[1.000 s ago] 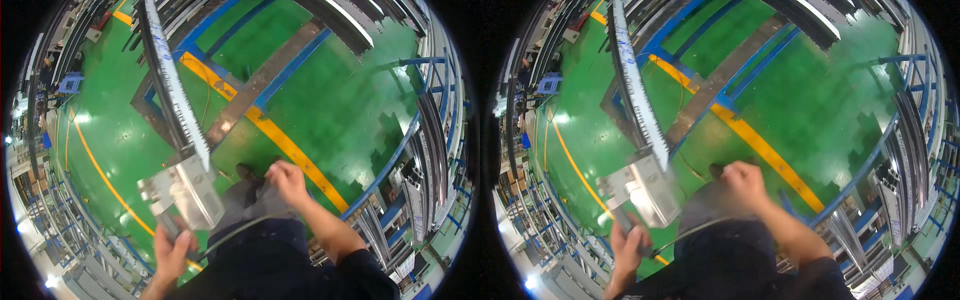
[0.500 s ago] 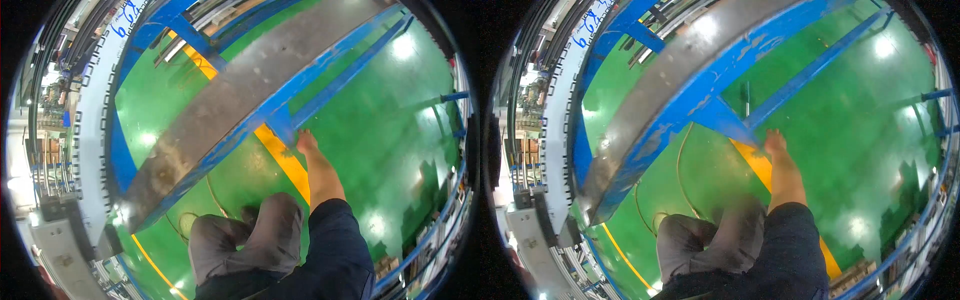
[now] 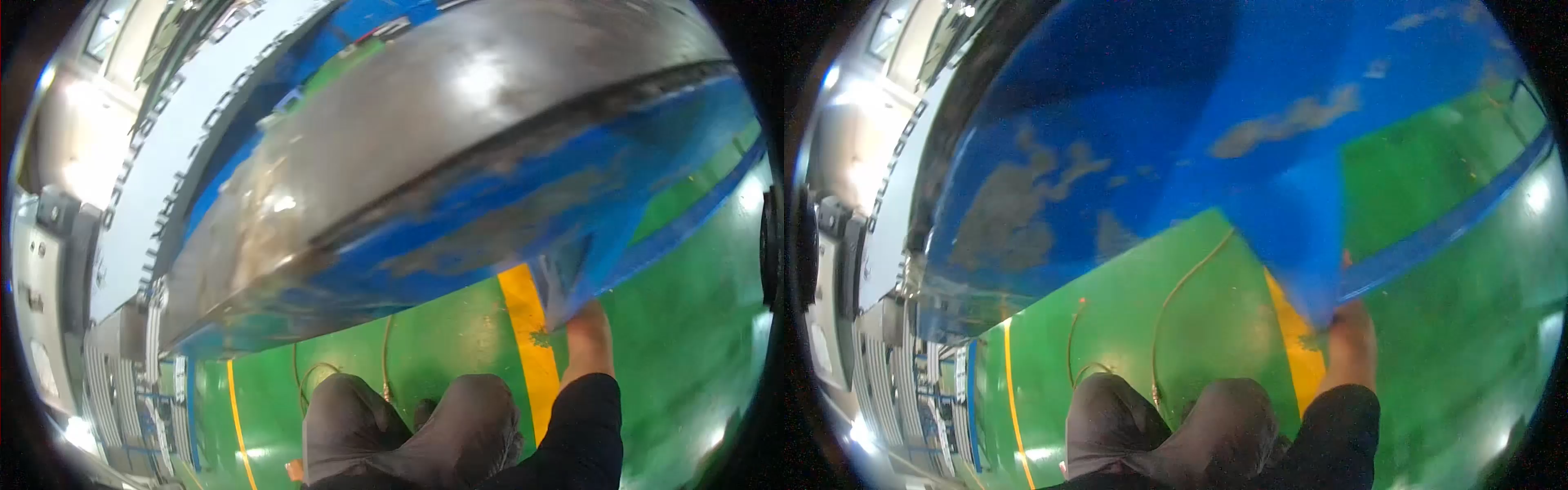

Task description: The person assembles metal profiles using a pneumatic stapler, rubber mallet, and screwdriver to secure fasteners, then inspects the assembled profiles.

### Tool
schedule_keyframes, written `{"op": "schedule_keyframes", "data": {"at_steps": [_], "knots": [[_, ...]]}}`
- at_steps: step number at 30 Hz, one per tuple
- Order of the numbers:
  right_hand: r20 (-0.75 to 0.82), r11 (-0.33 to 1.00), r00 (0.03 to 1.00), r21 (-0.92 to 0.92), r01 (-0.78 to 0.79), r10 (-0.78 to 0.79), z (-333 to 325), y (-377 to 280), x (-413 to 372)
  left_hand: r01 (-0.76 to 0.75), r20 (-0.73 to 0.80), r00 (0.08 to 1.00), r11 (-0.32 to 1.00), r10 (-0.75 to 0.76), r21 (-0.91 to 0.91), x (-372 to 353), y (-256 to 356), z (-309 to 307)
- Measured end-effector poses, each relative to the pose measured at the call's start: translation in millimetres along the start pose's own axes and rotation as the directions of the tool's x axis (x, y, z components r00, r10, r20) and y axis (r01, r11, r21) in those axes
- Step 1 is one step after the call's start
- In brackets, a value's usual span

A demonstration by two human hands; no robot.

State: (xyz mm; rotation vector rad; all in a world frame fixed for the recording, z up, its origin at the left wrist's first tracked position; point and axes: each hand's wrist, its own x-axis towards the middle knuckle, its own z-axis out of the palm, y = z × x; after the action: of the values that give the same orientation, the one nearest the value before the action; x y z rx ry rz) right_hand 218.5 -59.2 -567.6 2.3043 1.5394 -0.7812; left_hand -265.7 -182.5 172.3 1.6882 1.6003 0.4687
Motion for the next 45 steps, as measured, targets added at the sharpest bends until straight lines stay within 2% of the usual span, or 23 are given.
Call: {"op": "schedule_keyframes", "data": {"at_steps": [2, 8, 10, 11, 12, 13, 14, 16, 17, 19, 20, 21, 22, 24, 25, 26, 30, 31, 32, 36, 40, 43, 45], "knots": [[0.000, 1.000, 1.000, 0.011, -0.006, 0.006, -15, 1, 5, -0.004, -0.028, 1.000, 0.999, 0.006, 0.050, -5, 15, -5], [-0.010, 0.996, 0.997, 0.023, -0.082, 0.082, 135, 86, -29, -0.025, -0.076, 0.996, 0.988, 0.037, 0.154, -43, 40, -23], [0.018, 0.992, 0.992, -0.008, -0.123, 0.123, 141, 115, -27, 0.003, -0.066, 0.998, 0.987, 0.008, 0.161, -63, 46, -41], [-0.096, 0.972, 0.970, 0.107, -0.211, 0.221, 153, 119, -53, 0.022, -0.051, 0.999, 0.987, -0.014, 0.162, -72, 55, -48], [-0.200, 0.931, 0.922, 0.232, -0.283, 0.331, 165, 125, -79, -0.022, -0.164, 0.985, 0.988, 0.047, 0.154, -69, 49, -38], [-0.167, 0.788, 0.869, 0.525, -0.322, 0.466, 173, 129, -109, -0.061, -0.263, 0.960, 0.987, 0.098, 0.147, -64, 47, -16], [-0.093, 0.564, 0.805, 0.760, -0.324, 0.587, 176, 127, -133, 0.098, -0.392, 0.920, 0.976, -0.014, 0.194, -57, 62, 5], [-0.227, 0.845, 0.868, 0.431, -0.316, 0.441, 184, 127, -198, 0.294, -0.256, 0.935, 0.939, -0.244, 0.177, -51, 87, 10], [-0.210, 0.945, 0.933, 0.208, -0.251, 0.294, 282, 185, -163, 0.239, -0.030, 0.971, 0.955, -0.237, 0.176, -46, 91, -1], [0.053, 0.844, 0.919, 0.378, -0.380, 0.390, 262, 134, -237, 0.011, 0.286, 0.956, 0.979, -0.071, 0.206, -26, 69, -18], [0.174, 0.770, 0.900, 0.469, -0.433, 0.400, 246, 140, -273, -0.070, 0.317, 0.948, 0.947, -0.035, 0.314, -25, 63, -16], [0.181, 0.769, 0.883, 0.437, -0.467, 0.434, 178, 139, -326, -0.045, 0.368, 0.928, 0.963, -0.058, 0.267, -28, 60, -15], [0.393, 0.783, 0.896, 0.481, -0.394, 0.209, 99, 103, -396, -0.023, 0.413, 0.908, 0.974, -0.074, 0.225, -28, 61, -14], [-0.009, 0.989, 0.992, 0.076, 0.125, -0.125, 107, 118, -464, -0.025, 0.443, 0.895, 0.987, -0.047, 0.156, -38, 58, -5], [0.016, 0.994, 0.995, 0.048, 0.098, -0.099, 31, 103, -482, -0.013, 0.470, 0.881, 0.992, -0.048, 0.125, -33, 66, -5], [0.270, 0.960, 0.961, 0.250, -0.127, 0.057, -24, 82, -531, 0.048, 0.477, 0.874, 0.993, -0.096, 0.112, -38, 68, -1], [0.497, 0.909, 0.811, 0.095, -0.405, 0.309, -223, 21, -614, 0.240, 0.575, 0.787, 0.970, -0.223, 0.048, -49, 79, -6], [0.559, 0.809, 0.789, 0.325, -0.490, 0.254, -251, 21, -627, 0.264, 0.595, 0.768, 0.964, -0.236, 0.042, -52, 80, -6], [0.596, 0.643, 0.782, 0.530, -0.553, 0.181, -276, 22, -634, 0.245, 0.575, 0.792, 0.969, -0.206, 0.010, -59, 78, -2], [0.684, 0.669, 0.728, 0.567, -0.481, -0.055, -412, 26, -636, 0.161, 0.493, 0.860, 0.987, -0.130, -0.021, -85, 59, 15], [0.422, 0.361, 0.822, 0.887, -0.287, -0.384, -476, -9, -597, 0.222, 0.463, 0.866, 0.975, -0.189, -0.018, -89, 68, 12], [0.406, 0.472, 0.836, 0.857, -0.208, -0.369, -516, -60, -535, 0.324, 0.411, 0.854, 0.944, -0.320, 0.062, -91, 77, 9], [0.356, 0.610, 0.782, 0.791, 0.038, -0.511, -516, -79, -501, 0.413, 0.413, 0.821, 0.909, -0.395, 0.048, -88, 90, 4]]}}
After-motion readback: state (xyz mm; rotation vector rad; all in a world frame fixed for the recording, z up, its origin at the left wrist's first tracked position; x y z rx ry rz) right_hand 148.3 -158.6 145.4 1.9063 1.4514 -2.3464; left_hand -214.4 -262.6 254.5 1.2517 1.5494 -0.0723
